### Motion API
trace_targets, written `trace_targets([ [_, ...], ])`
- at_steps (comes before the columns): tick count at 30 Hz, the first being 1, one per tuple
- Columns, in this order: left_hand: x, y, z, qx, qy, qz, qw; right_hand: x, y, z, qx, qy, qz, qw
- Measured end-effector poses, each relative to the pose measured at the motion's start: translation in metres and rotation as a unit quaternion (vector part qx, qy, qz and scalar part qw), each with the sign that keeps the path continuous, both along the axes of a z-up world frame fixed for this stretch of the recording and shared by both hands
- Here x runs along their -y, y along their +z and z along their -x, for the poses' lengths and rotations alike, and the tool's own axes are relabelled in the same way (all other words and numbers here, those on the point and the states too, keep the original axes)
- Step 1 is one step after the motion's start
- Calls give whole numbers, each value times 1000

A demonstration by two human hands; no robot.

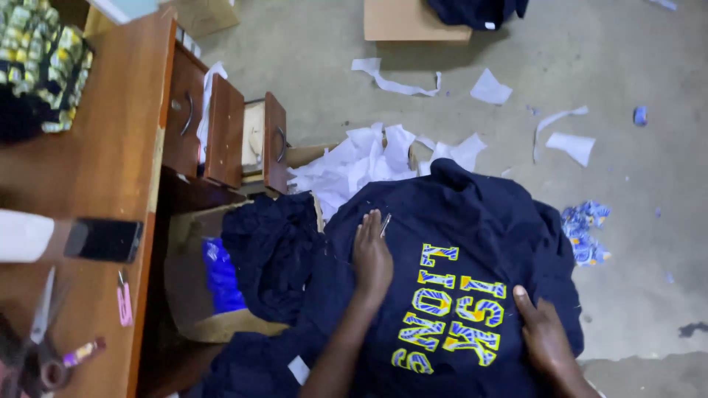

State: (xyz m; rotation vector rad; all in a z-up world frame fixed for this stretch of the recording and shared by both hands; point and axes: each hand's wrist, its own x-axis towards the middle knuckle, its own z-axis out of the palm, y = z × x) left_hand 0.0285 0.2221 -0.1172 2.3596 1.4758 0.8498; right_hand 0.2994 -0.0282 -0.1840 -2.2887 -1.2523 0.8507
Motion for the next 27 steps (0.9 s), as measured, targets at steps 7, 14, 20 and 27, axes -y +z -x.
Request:
trace_targets([
  [7,122,72,-17,79,-413,133,898,-69,163,23,130,-122,-46,983],
  [14,139,61,-10,140,-541,199,805,-99,194,61,-74,191,-217,954],
  [20,133,88,-16,148,-486,205,836,-128,135,43,-56,22,-154,986],
  [27,106,33,-4,430,20,549,716,-113,122,13,-108,145,-103,978],
])
